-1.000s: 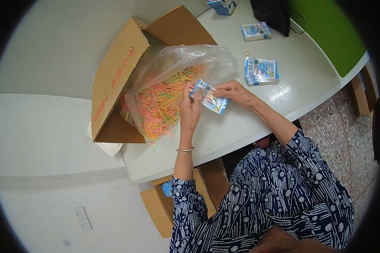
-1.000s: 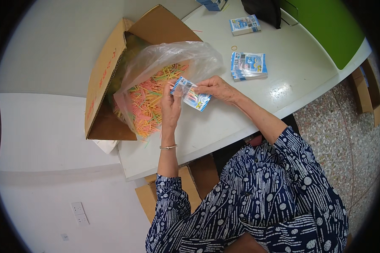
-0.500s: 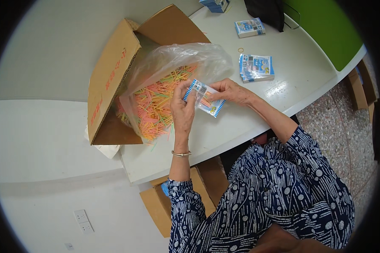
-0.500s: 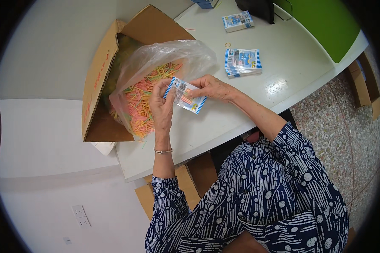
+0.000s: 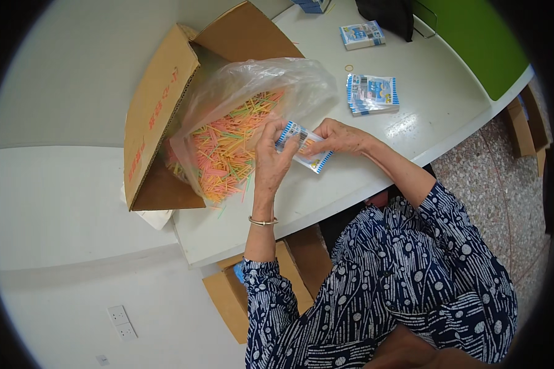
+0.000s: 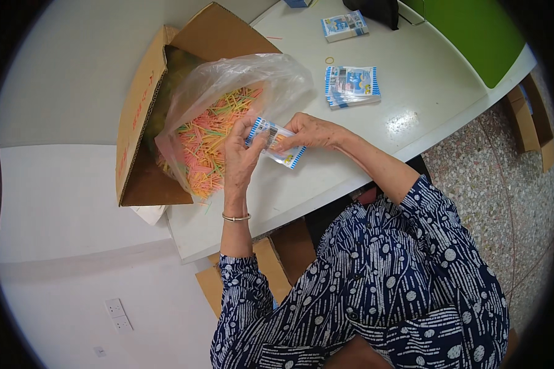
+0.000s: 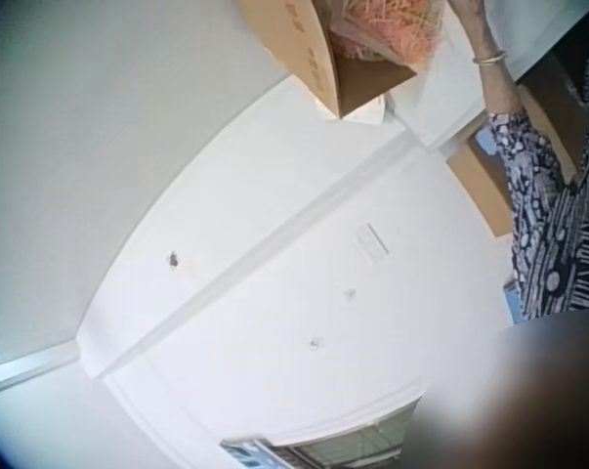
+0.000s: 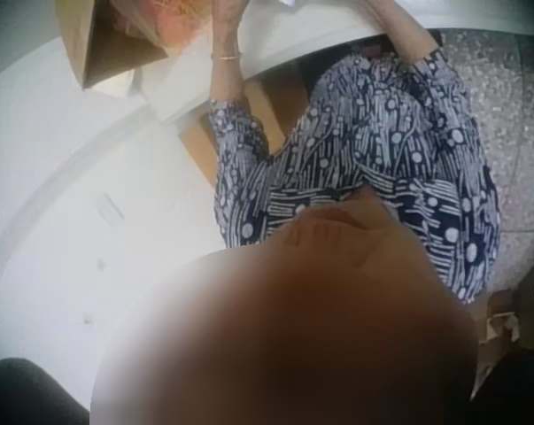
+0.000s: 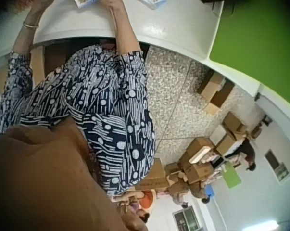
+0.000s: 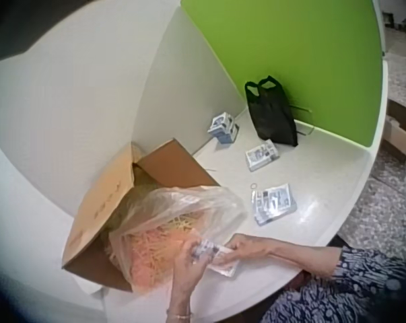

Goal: The recorder is placing several small colorful sticks into plastic packets and stacking them on the table.

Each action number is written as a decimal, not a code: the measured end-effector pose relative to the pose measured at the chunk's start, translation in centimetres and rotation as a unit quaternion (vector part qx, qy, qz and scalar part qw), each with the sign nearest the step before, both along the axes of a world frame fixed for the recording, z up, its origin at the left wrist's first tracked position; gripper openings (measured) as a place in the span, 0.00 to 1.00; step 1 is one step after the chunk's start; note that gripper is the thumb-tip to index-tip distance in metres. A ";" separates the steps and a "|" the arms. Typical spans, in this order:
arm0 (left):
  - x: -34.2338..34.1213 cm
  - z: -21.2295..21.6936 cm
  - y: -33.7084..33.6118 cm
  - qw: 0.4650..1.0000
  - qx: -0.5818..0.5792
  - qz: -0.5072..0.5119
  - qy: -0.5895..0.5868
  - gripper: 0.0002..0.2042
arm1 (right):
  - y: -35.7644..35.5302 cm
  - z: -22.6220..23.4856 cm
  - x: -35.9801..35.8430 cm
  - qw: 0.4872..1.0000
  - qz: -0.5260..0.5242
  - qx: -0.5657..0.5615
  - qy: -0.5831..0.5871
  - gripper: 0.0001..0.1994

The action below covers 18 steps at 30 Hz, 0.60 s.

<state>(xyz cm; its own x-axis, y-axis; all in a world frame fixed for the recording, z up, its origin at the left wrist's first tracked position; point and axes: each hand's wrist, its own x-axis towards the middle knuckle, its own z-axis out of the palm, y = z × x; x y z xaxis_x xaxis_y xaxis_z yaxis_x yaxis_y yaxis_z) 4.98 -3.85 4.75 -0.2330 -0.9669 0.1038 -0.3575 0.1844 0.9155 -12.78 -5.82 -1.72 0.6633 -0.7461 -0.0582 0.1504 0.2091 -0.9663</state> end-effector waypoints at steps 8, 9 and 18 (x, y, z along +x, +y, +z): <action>-0.4 -0.8 0.3 0.999 0.041 -0.017 0.016 0.11 | 0.4 -0.5 -0.7 0.999 0.026 0.013 0.016 0.16; -0.5 -0.8 0.3 0.999 0.046 -0.014 0.022 0.11 | 0.3 -0.5 -0.7 0.999 0.031 0.014 0.012 0.16; -1.3 -1.4 0.6 0.995 0.075 -0.025 0.065 0.13 | 0.2 1.5 -2.9 0.966 0.023 -0.155 0.205 0.15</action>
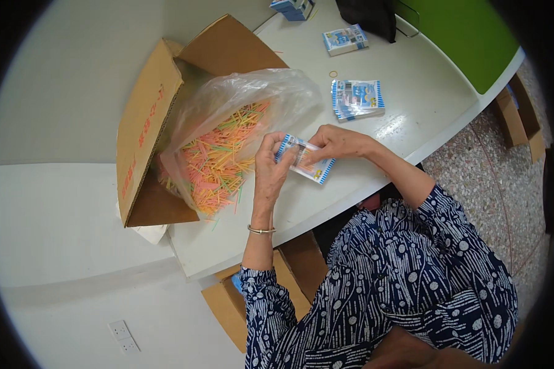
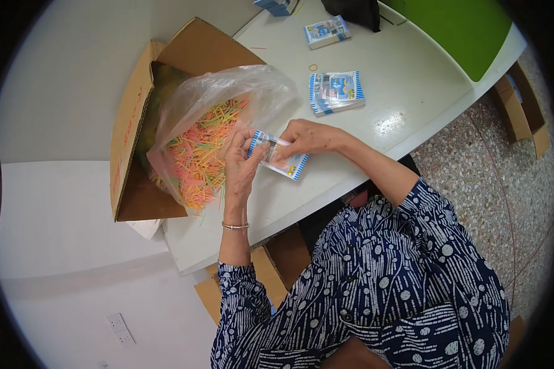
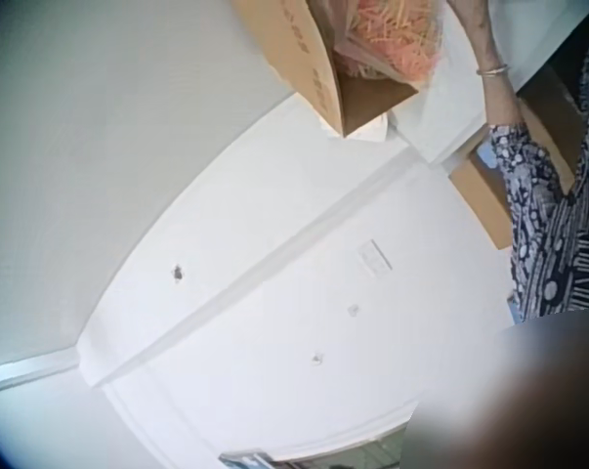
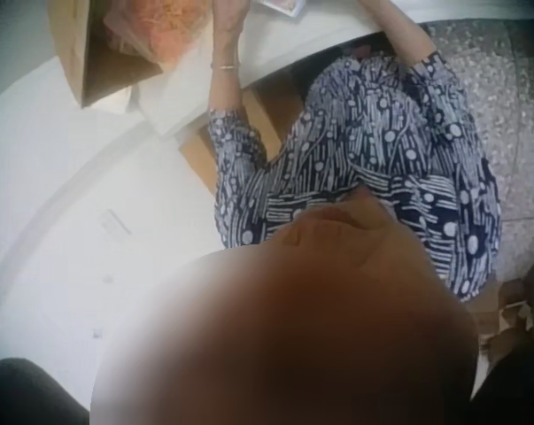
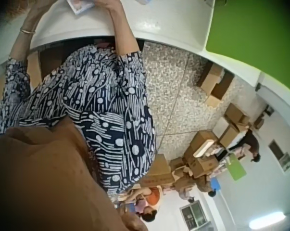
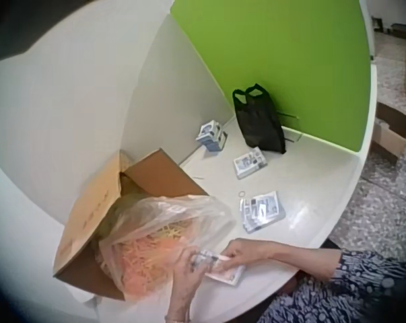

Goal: The recorder is placing several small colorful sticks into plastic packets and stacking them on the table.

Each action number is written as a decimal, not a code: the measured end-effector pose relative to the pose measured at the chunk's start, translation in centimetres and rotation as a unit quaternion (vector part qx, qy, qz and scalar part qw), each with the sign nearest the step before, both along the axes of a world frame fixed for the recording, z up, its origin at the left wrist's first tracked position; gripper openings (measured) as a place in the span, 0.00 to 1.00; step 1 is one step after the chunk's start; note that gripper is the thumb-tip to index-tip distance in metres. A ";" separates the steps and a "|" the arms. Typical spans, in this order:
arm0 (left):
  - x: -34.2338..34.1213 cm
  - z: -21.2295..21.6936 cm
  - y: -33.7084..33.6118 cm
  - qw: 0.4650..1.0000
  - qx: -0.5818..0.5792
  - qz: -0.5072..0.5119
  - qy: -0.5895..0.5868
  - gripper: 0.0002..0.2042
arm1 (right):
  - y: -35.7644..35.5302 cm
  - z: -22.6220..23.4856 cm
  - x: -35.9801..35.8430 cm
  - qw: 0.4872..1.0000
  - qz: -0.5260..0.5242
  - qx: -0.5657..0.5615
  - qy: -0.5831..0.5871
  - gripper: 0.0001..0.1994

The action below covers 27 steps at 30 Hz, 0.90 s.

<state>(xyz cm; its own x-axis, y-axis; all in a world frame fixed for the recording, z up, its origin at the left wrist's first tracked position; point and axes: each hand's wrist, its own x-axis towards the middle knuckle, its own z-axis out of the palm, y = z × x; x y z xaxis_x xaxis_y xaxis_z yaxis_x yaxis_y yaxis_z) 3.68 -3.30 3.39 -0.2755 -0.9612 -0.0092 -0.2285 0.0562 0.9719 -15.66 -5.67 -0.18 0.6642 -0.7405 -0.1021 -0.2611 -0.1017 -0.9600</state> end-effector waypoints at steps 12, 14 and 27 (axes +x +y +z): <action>-1.5 -2.2 0.7 0.926 -0.235 0.017 -0.295 0.19 | -3.4 -4.5 -9.5 0.830 -0.376 -0.327 0.252 0.13; -1.6 -2.3 0.9 0.930 -0.228 0.001 -0.288 0.18 | -3.6 -4.8 -9.7 0.843 -0.354 -0.349 0.203 0.09; -3.1 0.0 -0.3 0.993 -0.092 0.070 -0.034 0.12 | 0.8 1.9 -3.2 0.811 -0.227 -0.537 0.054 0.14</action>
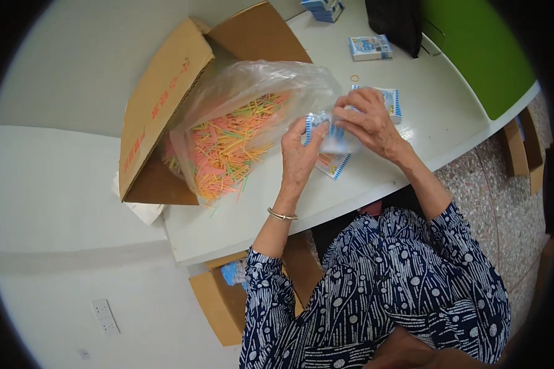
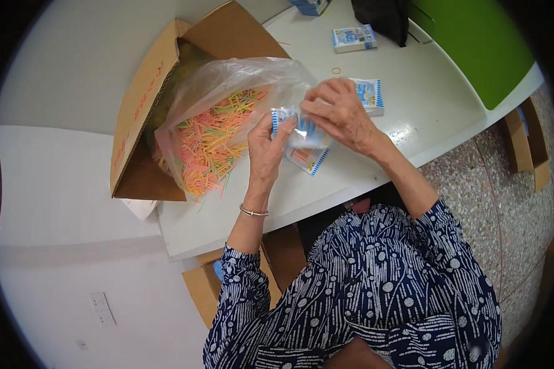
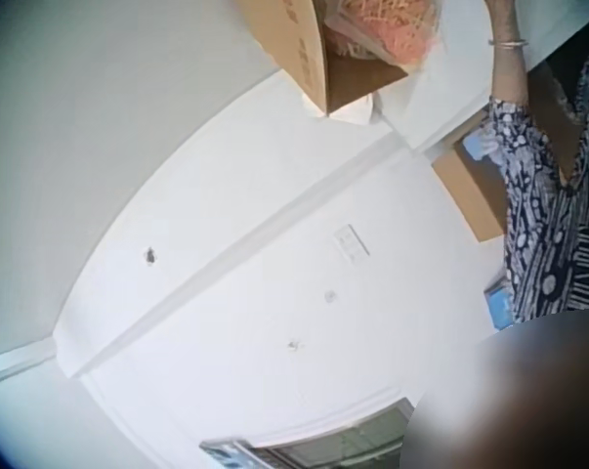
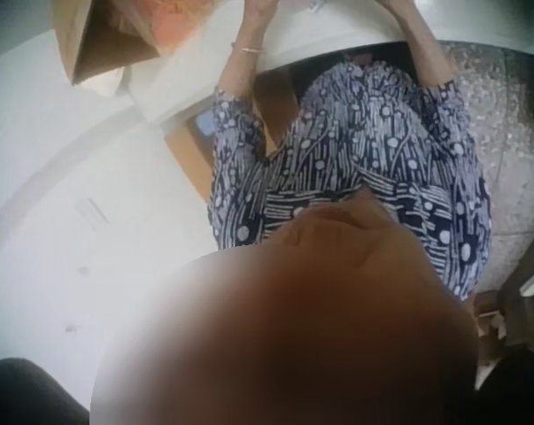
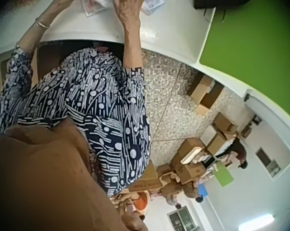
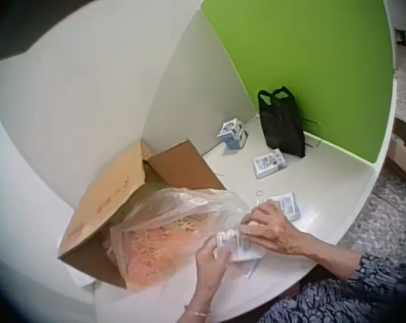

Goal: The recorder is placing several small colorful sticks into plastic packets and stacking them on the table.

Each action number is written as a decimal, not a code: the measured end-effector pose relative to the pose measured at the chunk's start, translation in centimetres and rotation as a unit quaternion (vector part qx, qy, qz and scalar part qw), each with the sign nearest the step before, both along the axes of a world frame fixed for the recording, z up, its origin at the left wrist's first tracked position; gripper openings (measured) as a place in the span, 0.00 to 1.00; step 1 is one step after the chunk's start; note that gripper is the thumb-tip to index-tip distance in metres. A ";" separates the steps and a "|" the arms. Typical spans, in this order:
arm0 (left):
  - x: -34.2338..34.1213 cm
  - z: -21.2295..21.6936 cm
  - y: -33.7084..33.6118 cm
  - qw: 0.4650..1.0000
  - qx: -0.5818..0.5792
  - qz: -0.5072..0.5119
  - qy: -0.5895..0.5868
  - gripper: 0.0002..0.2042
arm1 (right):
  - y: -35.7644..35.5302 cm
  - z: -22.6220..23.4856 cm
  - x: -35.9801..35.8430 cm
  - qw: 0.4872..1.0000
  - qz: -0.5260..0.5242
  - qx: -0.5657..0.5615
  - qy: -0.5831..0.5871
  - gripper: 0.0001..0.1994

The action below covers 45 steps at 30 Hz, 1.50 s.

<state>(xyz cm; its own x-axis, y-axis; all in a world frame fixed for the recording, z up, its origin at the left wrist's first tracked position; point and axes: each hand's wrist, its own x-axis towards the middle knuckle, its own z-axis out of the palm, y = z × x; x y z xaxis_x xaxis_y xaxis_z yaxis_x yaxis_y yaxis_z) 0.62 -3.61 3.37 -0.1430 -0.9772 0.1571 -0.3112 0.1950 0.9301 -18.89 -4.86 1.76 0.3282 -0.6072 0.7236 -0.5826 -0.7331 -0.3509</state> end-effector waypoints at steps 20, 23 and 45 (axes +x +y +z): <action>4.0 -2.2 1.4 0.996 -0.010 0.086 -0.029 0.08 | 0.4 -2.6 6.0 0.852 0.179 0.435 -0.231 0.12; 4.9 -2.6 0.9 0.994 -0.028 0.086 -0.067 0.08 | 0.4 -2.7 6.3 0.843 0.181 0.447 -0.236 0.12; 15.8 -3.0 -12.7 0.675 -0.288 -0.083 -0.674 0.14 | -0.5 -4.9 6.5 0.871 0.179 0.421 -0.179 0.12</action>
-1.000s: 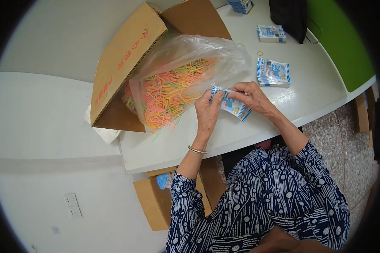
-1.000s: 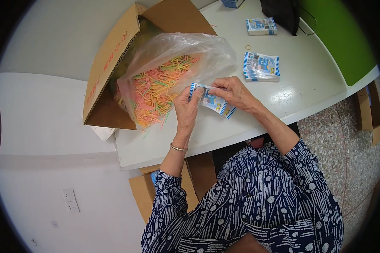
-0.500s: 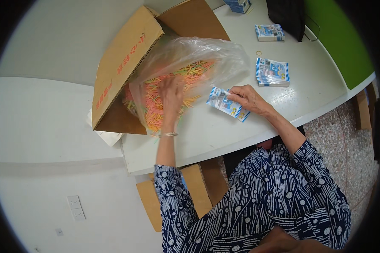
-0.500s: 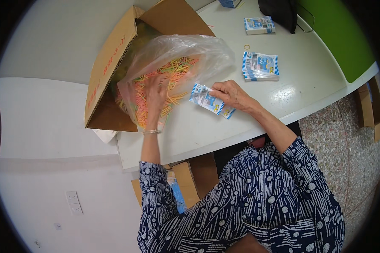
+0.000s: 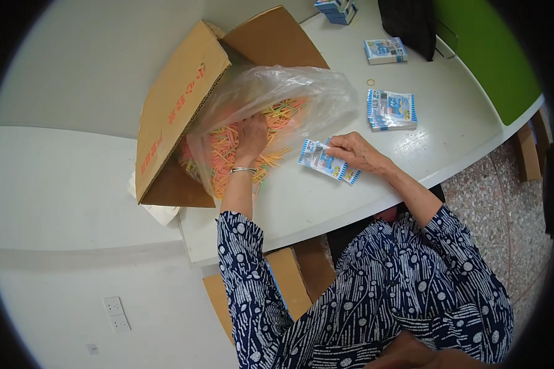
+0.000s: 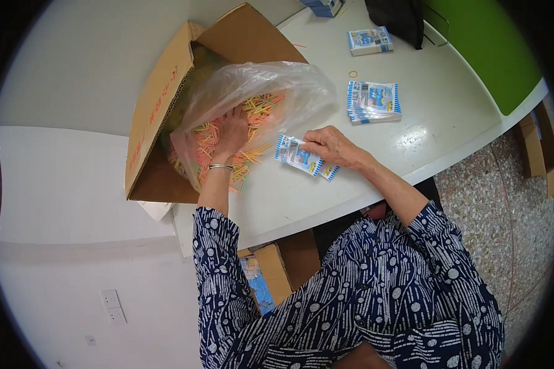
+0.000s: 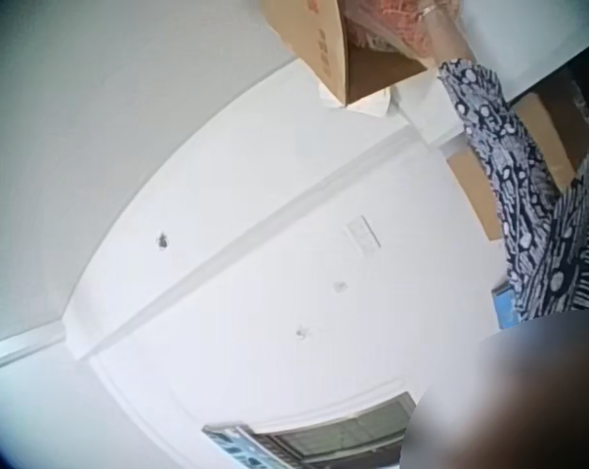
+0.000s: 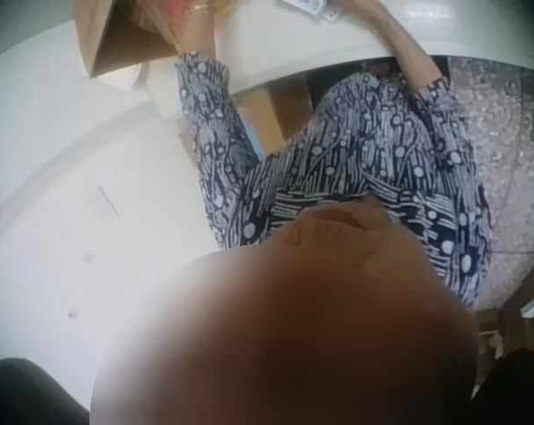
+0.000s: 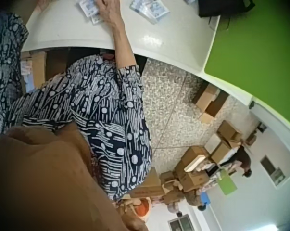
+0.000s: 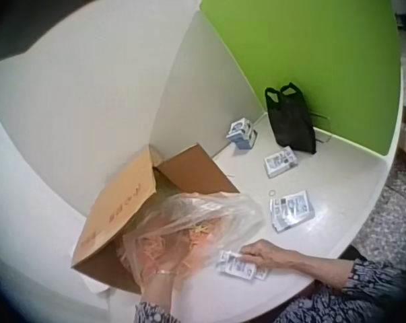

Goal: The recorder is placing several small colorful sticks into plastic packets and stacking them on the table.

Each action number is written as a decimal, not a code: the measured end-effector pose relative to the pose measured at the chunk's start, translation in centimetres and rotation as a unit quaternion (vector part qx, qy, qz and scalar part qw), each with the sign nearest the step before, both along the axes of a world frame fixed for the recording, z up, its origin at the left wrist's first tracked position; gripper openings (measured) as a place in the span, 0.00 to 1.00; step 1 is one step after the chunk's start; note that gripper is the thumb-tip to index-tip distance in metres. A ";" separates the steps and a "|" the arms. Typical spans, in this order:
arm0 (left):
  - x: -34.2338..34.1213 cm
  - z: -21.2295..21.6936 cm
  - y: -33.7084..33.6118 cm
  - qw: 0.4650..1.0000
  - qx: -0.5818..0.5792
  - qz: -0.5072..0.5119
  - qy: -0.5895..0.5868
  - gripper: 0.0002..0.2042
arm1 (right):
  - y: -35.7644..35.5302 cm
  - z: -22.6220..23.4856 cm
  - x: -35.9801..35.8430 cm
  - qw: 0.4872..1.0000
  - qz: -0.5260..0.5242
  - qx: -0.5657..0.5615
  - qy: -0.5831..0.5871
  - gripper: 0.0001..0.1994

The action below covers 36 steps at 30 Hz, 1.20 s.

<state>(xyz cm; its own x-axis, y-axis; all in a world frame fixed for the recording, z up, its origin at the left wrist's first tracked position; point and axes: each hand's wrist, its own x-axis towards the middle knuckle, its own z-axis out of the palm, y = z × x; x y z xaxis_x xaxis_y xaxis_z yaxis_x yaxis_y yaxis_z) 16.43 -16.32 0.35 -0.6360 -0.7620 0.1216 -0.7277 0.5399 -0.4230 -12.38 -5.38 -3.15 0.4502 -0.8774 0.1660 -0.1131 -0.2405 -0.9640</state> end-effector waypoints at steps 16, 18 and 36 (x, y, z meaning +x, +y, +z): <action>1.0 0.1 0.1 0.859 0.014 0.131 0.496 0.11 | 0.0 0.9 0.1 0.987 -0.007 0.132 -0.095 0.13; -0.4 1.1 0.4 0.754 0.073 0.085 0.648 0.11 | -0.4 -0.1 0.2 0.985 -0.022 0.128 -0.113 0.13; -12.5 -1.3 8.6 0.281 0.231 0.031 0.931 0.03 | -1.6 2.1 9.5 0.684 -0.140 0.368 -0.614 0.07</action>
<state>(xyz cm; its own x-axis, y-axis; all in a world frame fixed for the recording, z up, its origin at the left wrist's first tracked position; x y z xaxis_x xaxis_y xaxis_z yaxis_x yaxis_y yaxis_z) 3.89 -7.74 -0.95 0.2194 -0.9725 0.0783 0.5313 0.1864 0.8264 -2.87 -7.02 -1.09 0.1651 -0.9502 -0.2644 0.9482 0.2267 -0.2227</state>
